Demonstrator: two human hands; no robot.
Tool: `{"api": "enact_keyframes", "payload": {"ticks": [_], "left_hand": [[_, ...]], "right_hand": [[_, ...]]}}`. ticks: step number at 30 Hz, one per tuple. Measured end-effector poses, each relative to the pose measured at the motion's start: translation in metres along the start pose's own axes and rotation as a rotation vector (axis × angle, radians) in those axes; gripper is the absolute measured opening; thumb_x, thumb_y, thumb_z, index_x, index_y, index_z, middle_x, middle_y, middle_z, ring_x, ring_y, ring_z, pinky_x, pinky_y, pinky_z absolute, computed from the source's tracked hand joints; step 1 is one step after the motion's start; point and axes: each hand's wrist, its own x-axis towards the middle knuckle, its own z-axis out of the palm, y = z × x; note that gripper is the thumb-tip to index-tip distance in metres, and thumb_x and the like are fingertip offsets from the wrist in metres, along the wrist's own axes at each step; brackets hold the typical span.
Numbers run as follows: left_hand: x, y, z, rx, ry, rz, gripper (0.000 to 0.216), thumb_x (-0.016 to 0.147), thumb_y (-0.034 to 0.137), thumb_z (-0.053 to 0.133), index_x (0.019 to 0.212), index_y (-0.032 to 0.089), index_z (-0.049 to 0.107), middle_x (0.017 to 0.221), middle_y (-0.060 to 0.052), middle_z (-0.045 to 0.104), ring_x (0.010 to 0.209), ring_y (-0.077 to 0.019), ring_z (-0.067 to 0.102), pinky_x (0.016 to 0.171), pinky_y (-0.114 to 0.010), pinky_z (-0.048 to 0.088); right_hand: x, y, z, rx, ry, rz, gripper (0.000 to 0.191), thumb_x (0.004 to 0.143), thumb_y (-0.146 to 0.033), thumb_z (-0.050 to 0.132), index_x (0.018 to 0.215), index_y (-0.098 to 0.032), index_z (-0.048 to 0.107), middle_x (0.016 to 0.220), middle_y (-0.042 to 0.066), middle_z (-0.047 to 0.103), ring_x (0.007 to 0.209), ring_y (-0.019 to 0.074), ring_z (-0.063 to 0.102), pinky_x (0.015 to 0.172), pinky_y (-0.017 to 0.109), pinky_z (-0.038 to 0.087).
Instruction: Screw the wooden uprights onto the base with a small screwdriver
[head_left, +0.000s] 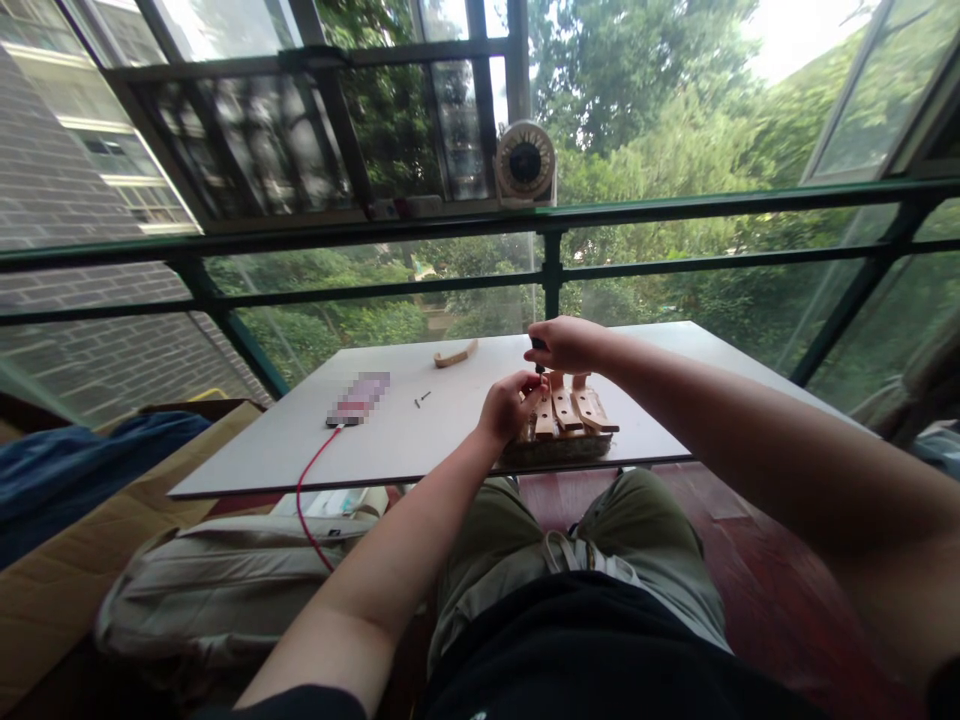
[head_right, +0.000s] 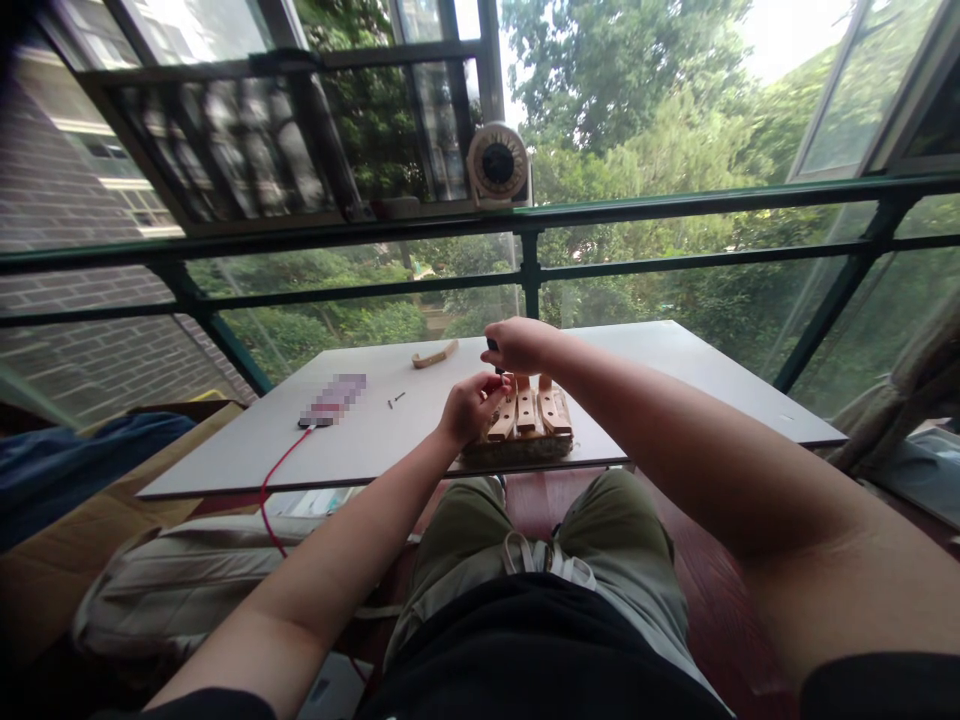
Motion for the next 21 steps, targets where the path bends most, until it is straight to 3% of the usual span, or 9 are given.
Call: {"api": "enact_keyframes", "payload": {"ticks": [3,9,21], "left_hand": [[-0.0004,0.0008,-0.0012,-0.007,-0.007,-0.002,0.017,0.088,0.030,0.061,0.095,0.018,0.070,0.089,-0.002,0.075,0.069,-0.0124,0.065,0.071,-0.024,0.050],[-0.0013,0.0001,-0.0016,-0.023,-0.014,-0.001,0.017,0.088,0.030,0.061,0.094,0.018,0.071,0.087,-0.002,0.075,0.074,-0.0134,0.066,0.074,-0.025,0.051],[-0.0013,0.0024,-0.0013,-0.021,-0.023,0.004,0.018,0.088,0.031,0.061,0.095,0.018,0.072,0.090,-0.003,0.076,0.074,-0.0136,0.067,0.074,-0.026,0.051]], "right_hand": [[-0.0021,0.0017,-0.0014,0.019,0.015,-0.046,0.035,0.088,-0.047,0.053,0.106,-0.019,0.063,0.088,0.008,0.069,0.067,0.0166,0.056,0.057,0.027,0.030],[-0.0022,0.0049,-0.0057,0.055,-0.020,-0.157,0.031,0.080,-0.022,0.055,0.110,-0.021,0.062,0.086,0.004,0.068,0.061,0.0127,0.048,0.055,0.026,0.028],[0.0003,-0.0009,-0.0094,0.018,-0.038,-0.078,0.027,0.085,-0.031,0.052,0.104,-0.017,0.066,0.089,0.008,0.070,0.063,0.0146,0.052,0.054,0.027,0.029]]}}
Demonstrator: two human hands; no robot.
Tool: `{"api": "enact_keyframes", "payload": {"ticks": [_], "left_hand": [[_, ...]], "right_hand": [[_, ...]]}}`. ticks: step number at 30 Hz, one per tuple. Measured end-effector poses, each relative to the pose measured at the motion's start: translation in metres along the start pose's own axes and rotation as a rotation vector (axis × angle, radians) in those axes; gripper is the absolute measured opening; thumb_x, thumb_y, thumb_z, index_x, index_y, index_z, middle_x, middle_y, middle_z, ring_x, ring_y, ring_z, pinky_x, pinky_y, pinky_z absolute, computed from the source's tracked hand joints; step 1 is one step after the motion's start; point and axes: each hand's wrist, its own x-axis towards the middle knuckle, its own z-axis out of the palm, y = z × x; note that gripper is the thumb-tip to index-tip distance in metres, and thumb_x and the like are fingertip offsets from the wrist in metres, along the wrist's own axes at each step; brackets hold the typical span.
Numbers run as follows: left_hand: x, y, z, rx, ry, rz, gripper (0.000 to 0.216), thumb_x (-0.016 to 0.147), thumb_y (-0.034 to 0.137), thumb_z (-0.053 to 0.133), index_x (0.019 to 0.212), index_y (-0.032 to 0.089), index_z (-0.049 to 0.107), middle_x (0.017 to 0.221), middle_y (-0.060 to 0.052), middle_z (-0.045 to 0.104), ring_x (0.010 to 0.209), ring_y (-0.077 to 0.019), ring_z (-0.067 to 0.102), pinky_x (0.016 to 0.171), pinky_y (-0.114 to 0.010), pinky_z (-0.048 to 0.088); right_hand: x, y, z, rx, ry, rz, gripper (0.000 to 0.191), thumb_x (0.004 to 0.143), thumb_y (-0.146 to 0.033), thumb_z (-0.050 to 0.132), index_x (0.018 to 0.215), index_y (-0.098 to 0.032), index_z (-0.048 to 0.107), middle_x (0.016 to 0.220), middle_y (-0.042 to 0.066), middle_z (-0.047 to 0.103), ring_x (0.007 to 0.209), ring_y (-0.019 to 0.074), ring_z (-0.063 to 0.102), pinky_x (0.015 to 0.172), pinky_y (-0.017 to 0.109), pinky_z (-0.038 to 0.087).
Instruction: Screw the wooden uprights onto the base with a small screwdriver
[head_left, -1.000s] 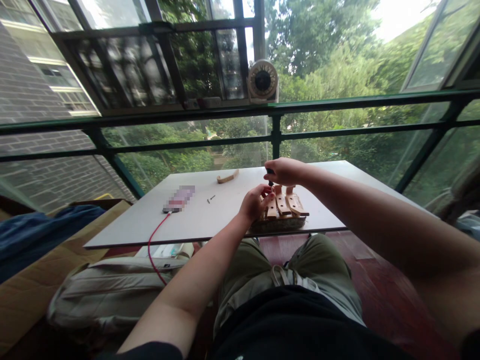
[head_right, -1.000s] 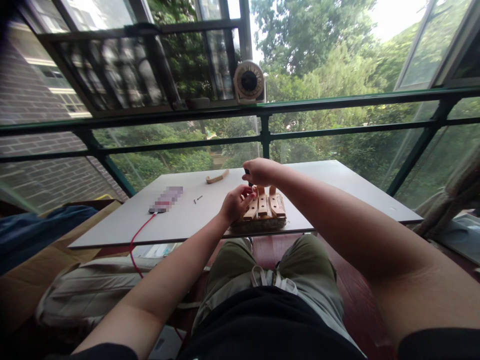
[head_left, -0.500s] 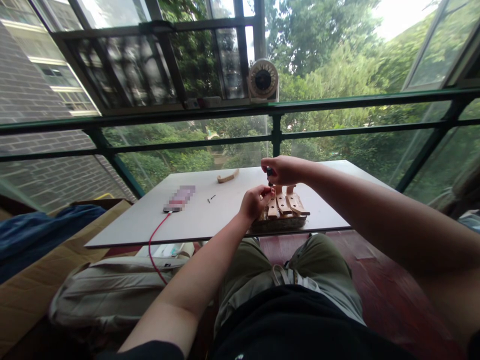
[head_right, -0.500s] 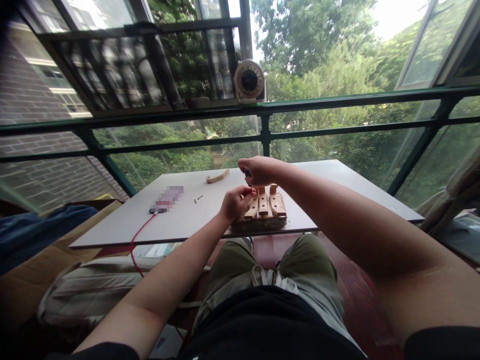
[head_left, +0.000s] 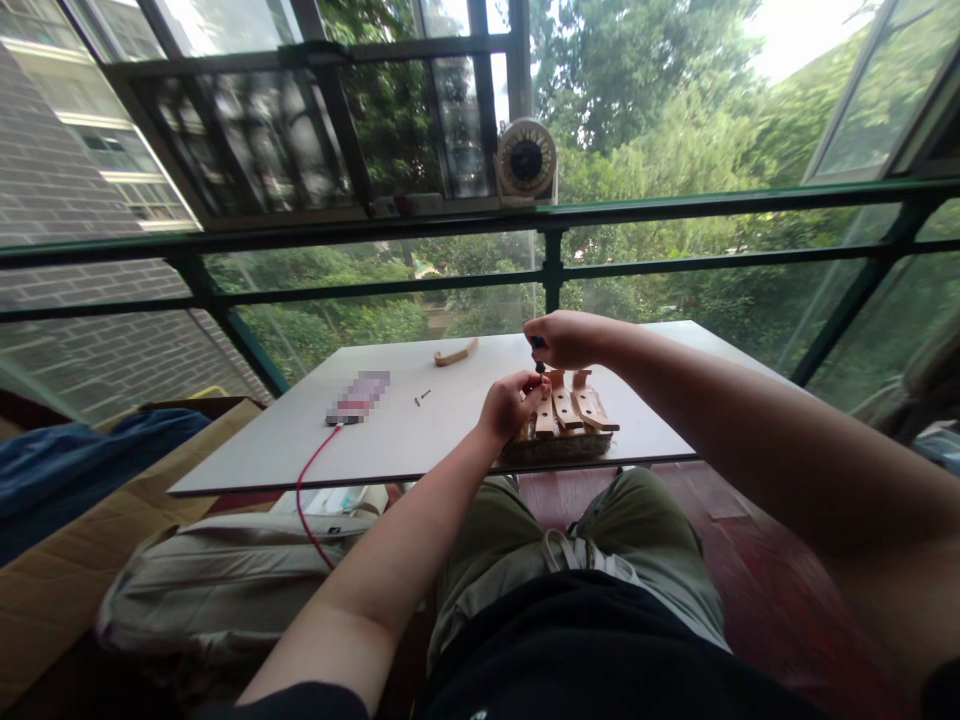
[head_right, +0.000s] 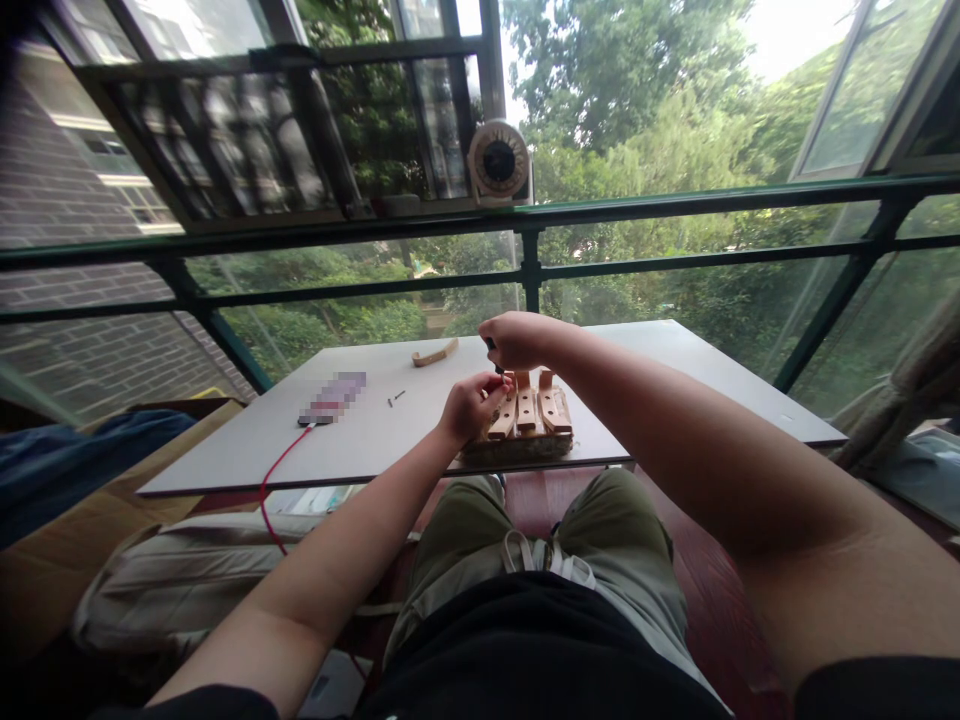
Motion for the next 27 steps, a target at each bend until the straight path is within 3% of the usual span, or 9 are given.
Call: {"api": "enact_keyframes", "payload": {"ticks": [20,24,27], "left_hand": [[0.0013,-0.0056,0.0019,-0.038,0.010,0.007,0.018,0.089,0.029,0.059,0.097,0.019,0.072,0.097,-0.005,0.075,0.085,-0.0175,0.069,0.082,-0.030,0.054],[0.0010,-0.0041,0.0002,-0.013,0.007,0.014,0.019,0.090,0.030,0.058,0.096,0.019,0.072,0.094,-0.004,0.075,0.082,-0.0166,0.069,0.080,-0.028,0.053],[0.0007,-0.0042,0.0000,-0.004,0.006,0.024,0.019,0.090,0.030,0.058,0.097,0.019,0.073,0.094,-0.004,0.076,0.082,-0.0168,0.069,0.079,-0.028,0.052]], "right_hand": [[-0.0001,0.0033,0.0063,-0.006,0.004,0.030,0.030,0.088,-0.036,0.051,0.107,-0.018,0.065,0.090,0.009,0.070,0.068,0.0167,0.056,0.057,0.028,0.031],[-0.0016,0.0050,0.0068,0.069,-0.007,-0.045,0.032,0.084,-0.026,0.056,0.116,-0.021,0.060,0.093,0.006,0.069,0.068,0.0147,0.056,0.059,0.026,0.034],[0.0002,0.0048,0.0074,0.094,-0.039,-0.031,0.026,0.085,-0.023,0.054,0.109,-0.023,0.062,0.089,0.005,0.069,0.065,0.0145,0.055,0.058,0.026,0.035]]}}
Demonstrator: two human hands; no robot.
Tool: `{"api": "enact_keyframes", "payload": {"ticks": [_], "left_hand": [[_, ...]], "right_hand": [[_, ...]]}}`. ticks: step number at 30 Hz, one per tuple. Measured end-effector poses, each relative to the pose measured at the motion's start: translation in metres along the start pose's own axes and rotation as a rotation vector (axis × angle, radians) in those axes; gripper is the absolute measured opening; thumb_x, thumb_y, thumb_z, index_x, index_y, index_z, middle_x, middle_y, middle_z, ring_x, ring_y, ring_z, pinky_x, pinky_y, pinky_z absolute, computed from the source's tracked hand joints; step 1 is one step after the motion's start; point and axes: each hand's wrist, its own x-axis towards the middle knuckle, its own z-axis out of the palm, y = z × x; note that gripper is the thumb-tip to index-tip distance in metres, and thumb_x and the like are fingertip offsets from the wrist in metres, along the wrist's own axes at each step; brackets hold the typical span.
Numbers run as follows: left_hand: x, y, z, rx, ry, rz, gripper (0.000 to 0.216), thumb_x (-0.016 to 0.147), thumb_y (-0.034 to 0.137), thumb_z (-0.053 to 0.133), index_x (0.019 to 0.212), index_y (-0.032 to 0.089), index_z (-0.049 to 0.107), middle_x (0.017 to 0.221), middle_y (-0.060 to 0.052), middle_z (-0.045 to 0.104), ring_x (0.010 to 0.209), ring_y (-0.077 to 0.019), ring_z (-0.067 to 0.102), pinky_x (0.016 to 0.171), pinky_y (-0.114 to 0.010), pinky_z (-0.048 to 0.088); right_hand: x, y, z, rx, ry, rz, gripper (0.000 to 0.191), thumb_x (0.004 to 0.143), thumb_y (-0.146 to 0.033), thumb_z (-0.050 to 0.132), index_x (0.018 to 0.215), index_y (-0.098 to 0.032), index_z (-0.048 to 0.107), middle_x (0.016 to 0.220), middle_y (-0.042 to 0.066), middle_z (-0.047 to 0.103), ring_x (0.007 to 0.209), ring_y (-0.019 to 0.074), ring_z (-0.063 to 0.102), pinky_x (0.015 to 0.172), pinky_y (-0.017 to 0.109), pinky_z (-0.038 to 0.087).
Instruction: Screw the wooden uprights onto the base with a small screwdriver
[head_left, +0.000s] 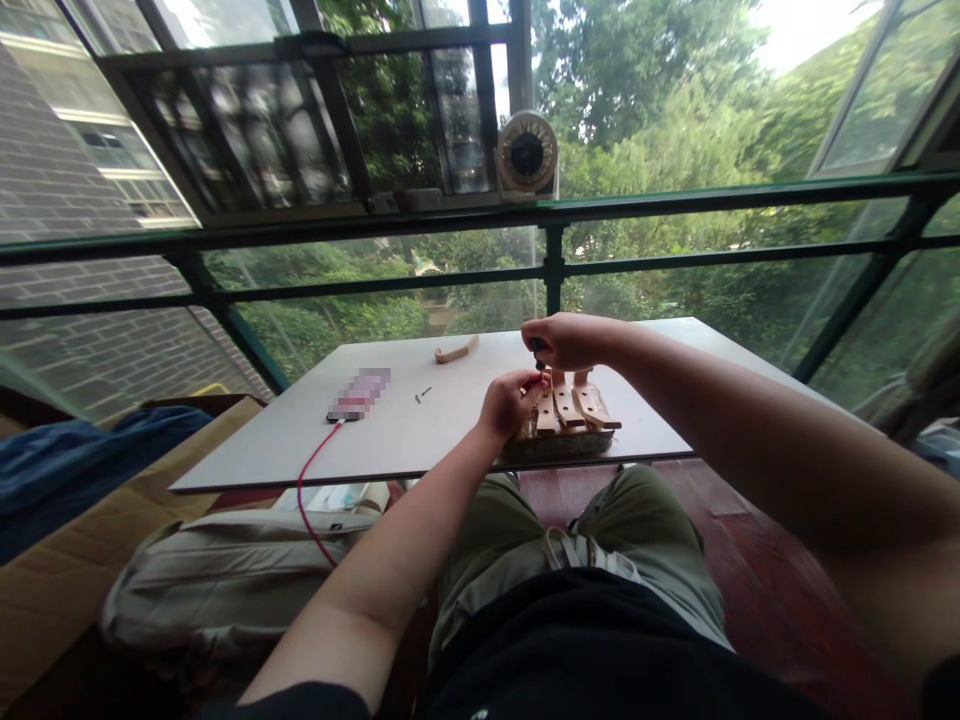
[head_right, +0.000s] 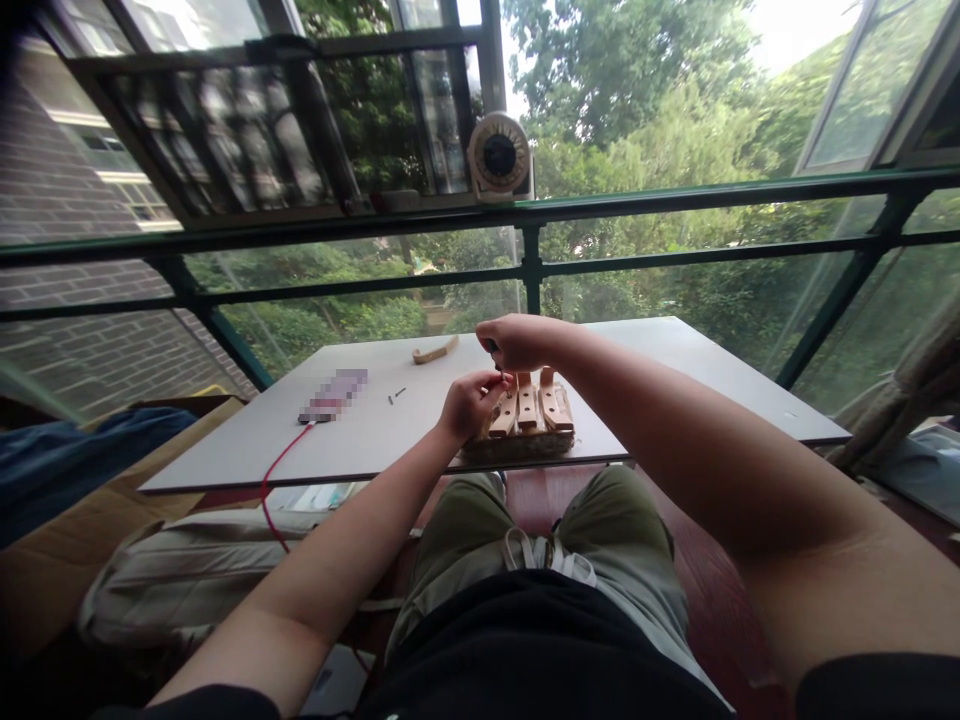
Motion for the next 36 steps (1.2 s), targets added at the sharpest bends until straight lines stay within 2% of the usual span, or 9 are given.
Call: {"api": "enact_keyframes", "payload": {"ticks": [4,12,23,36], "left_hand": [[-0.001,0.000,0.001,0.006,-0.006,-0.006,0.021,0.090,0.031,0.058,0.099,0.019,0.073,0.097,-0.005,0.076,0.082,-0.0169,0.069,0.079,-0.028,0.053],[-0.003,-0.002,0.002,-0.018,-0.011,-0.024,0.021,0.090,0.033,0.057,0.097,0.019,0.070,0.091,-0.003,0.075,0.072,-0.0131,0.066,0.069,-0.024,0.052],[-0.002,-0.003,0.003,-0.048,0.000,-0.040,0.019,0.089,0.033,0.059,0.094,0.019,0.070,0.092,-0.003,0.075,0.077,-0.0143,0.068,0.076,-0.026,0.052],[-0.003,-0.004,0.003,-0.098,-0.013,-0.034,0.023,0.091,0.035,0.054,0.095,0.018,0.071,0.092,-0.004,0.075,0.077,-0.0145,0.067,0.073,-0.025,0.052]], "right_hand": [[0.002,-0.004,-0.001,-0.018,-0.003,0.027,0.020,0.086,-0.027,0.056,0.103,-0.022,0.063,0.085,0.006,0.068,0.064,0.0160,0.056,0.056,0.028,0.036],[0.001,-0.013,-0.005,0.004,-0.011,0.088,0.022,0.087,-0.036,0.058,0.105,-0.023,0.063,0.082,0.007,0.068,0.066,0.0182,0.058,0.058,0.028,0.039],[0.002,-0.012,0.000,-0.060,0.016,0.035,0.025,0.087,-0.035,0.053,0.104,-0.019,0.063,0.090,0.008,0.069,0.068,0.0167,0.056,0.055,0.027,0.032],[0.008,-0.005,0.005,-0.053,0.051,0.071,0.030,0.090,-0.041,0.053,0.105,-0.018,0.065,0.093,0.009,0.071,0.074,0.0192,0.061,0.060,0.027,0.037]]}}
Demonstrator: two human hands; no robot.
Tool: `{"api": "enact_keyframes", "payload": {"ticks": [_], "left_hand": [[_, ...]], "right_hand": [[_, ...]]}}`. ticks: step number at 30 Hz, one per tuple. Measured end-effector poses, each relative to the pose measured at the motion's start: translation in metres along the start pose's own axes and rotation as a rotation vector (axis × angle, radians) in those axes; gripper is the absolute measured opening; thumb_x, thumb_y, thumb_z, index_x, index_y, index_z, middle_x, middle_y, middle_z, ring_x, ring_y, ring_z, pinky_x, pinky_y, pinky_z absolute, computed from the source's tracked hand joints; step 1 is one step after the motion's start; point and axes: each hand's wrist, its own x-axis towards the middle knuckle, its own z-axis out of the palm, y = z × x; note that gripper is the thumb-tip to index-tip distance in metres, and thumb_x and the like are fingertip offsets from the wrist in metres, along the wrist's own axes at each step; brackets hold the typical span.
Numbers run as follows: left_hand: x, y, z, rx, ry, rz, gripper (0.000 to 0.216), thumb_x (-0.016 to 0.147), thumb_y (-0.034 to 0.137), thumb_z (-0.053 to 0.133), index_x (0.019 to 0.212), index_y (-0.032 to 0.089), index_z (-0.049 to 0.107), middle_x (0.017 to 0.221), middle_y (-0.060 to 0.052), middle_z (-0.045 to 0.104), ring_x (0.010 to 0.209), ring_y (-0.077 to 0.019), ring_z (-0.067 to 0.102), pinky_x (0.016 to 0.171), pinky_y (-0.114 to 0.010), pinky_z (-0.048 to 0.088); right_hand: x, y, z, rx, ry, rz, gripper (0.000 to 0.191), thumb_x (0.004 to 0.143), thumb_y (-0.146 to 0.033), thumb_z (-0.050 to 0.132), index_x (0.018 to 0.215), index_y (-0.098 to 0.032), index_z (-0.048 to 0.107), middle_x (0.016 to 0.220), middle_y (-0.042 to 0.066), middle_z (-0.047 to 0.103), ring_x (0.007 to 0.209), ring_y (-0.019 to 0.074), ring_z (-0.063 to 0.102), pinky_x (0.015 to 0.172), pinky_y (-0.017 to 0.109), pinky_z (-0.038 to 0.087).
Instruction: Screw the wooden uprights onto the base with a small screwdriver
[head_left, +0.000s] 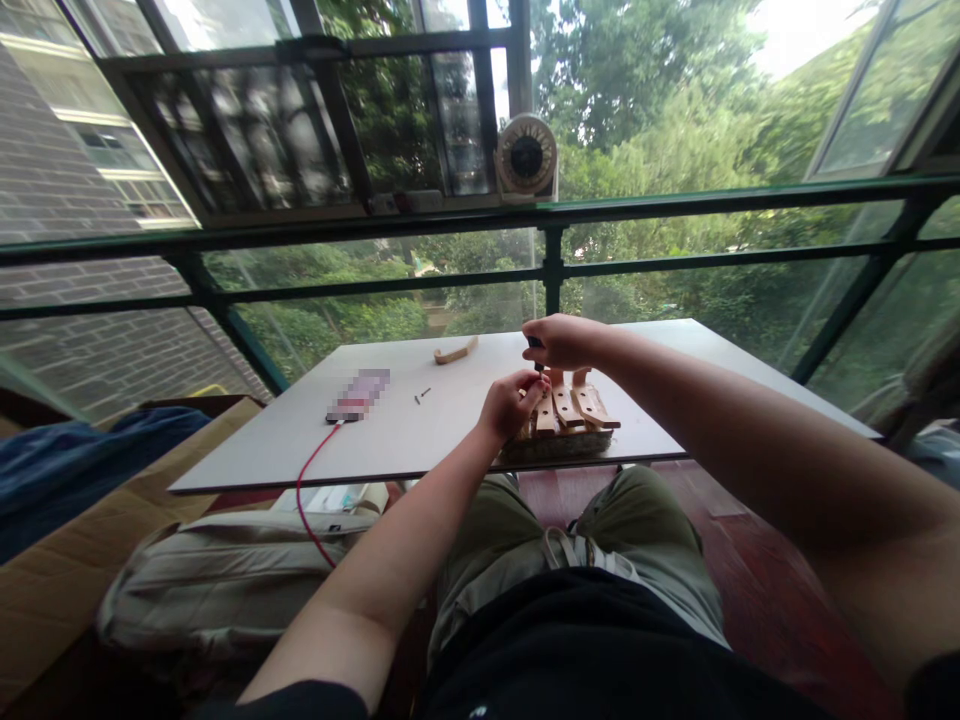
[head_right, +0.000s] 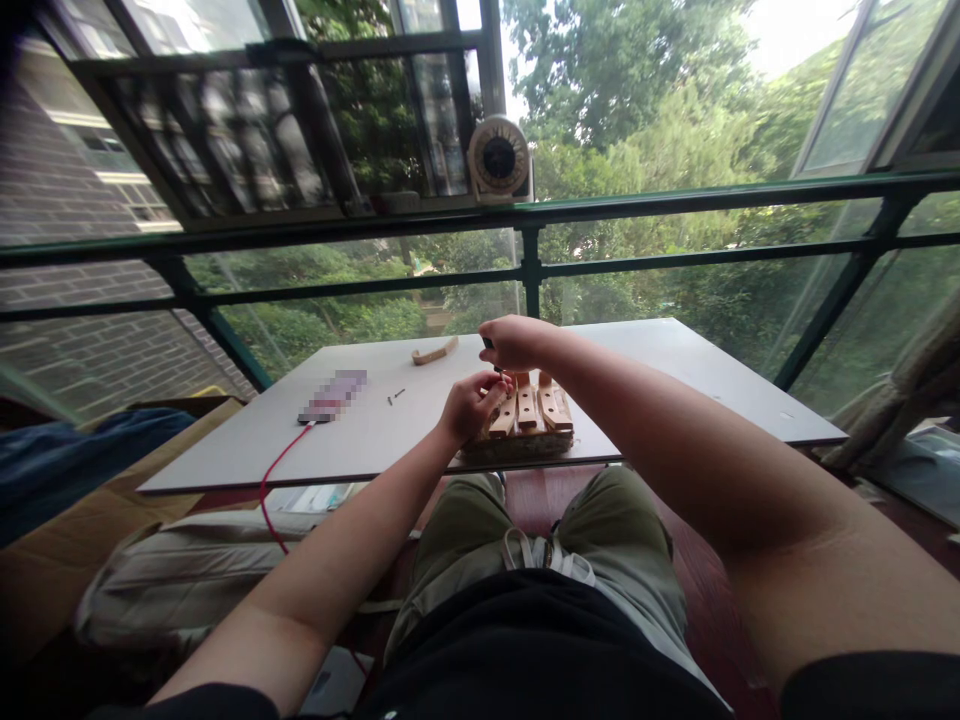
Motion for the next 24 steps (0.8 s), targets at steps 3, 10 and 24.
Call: {"api": "enact_keyframes", "payload": {"ticks": [3,10,24], "left_hand": [[0.0009,0.0001,-0.0002,0.000,0.005,-0.009,0.026,0.091,0.039,0.055,0.095,0.019,0.070,0.092,-0.004,0.074,0.078,-0.0149,0.067,0.073,-0.025,0.052],[0.0033,-0.0016,0.0004,0.032,0.020,0.006,0.021,0.090,0.034,0.058,0.094,0.018,0.071,0.088,-0.003,0.074,0.076,-0.0145,0.066,0.075,-0.025,0.051],[0.0031,-0.0060,-0.0005,0.030,0.014,0.003,0.021,0.090,0.032,0.058,0.095,0.018,0.072,0.091,-0.004,0.075,0.079,-0.0157,0.068,0.078,-0.026,0.051]], "right_hand": [[0.0010,0.0011,0.0004,0.027,-0.010,0.017,0.031,0.090,-0.045,0.052,0.102,-0.019,0.065,0.088,0.009,0.070,0.071,0.0195,0.062,0.059,0.028,0.038],[-0.0004,-0.0013,-0.0005,0.030,-0.012,0.070,0.031,0.092,-0.046,0.052,0.103,-0.020,0.064,0.090,0.009,0.071,0.071,0.0195,0.063,0.059,0.027,0.041],[-0.0060,0.0018,0.0005,0.090,-0.042,-0.016,0.041,0.086,-0.028,0.060,0.126,-0.024,0.052,0.085,0.004,0.069,0.063,0.0158,0.059,0.055,0.025,0.040]]}}
